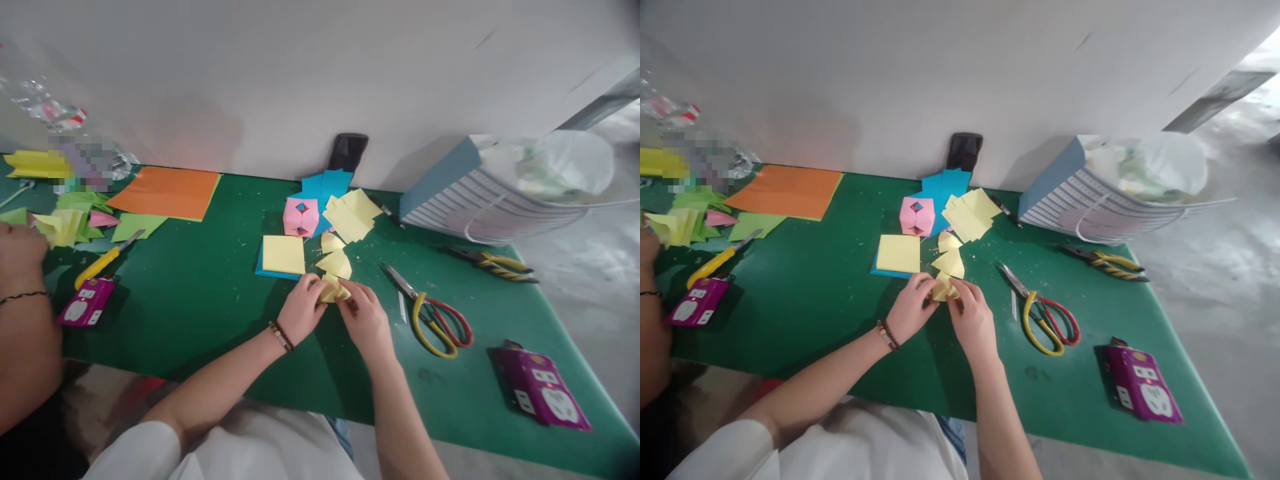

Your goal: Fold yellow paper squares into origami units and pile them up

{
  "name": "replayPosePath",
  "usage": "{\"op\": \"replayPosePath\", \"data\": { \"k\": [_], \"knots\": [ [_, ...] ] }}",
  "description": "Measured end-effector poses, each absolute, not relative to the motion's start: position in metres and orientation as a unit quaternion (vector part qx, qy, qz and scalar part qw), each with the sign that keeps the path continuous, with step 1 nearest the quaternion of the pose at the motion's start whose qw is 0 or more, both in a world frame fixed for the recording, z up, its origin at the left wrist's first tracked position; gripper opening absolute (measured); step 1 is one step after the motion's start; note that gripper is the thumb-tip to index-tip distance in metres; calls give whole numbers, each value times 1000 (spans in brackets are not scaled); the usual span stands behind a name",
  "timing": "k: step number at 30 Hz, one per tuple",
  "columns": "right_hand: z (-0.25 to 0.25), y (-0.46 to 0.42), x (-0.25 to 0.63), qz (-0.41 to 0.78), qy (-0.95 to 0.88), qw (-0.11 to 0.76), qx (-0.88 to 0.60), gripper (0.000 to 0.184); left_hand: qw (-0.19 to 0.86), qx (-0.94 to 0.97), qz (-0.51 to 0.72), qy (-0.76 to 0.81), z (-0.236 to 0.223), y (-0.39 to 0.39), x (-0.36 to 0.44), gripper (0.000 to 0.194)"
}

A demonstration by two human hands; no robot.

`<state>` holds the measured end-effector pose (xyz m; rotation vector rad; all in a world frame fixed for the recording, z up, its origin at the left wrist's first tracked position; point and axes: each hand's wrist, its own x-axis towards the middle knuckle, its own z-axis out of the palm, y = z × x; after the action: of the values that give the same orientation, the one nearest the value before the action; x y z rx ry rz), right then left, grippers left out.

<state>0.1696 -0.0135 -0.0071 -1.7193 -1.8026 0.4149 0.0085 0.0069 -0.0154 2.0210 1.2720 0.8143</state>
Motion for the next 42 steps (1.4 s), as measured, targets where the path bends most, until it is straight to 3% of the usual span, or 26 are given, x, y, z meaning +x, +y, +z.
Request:
{"op": "replayPosePath", "data": {
  "k": [10,12,15,19,21,25,35,42],
  "knots": [
    [15,-18,180,131,-670,321,-656,31,286,768,309,483,-1,2,1,40],
    [19,-20,181,110,-669,337,-653,30,259,774,310,487,7,7,-13,37],
    [27,-26,181,63,-662,364,-652,27,118,795,283,523,19,22,-47,21],
    [38,-33,173,51,-663,388,-639,22,80,827,237,503,24,47,-86,16],
    [42,-34,167,55,-669,392,-629,19,70,843,215,489,22,55,-94,11],
    [45,-34,158,59,-682,395,-613,17,54,851,202,481,15,60,-93,20],
    [39,-36,151,70,-702,392,-590,15,60,830,256,493,12,63,-96,16],
    [43,-35,133,81,-723,382,-570,19,94,799,322,499,37,54,-102,9]
  ]
}}
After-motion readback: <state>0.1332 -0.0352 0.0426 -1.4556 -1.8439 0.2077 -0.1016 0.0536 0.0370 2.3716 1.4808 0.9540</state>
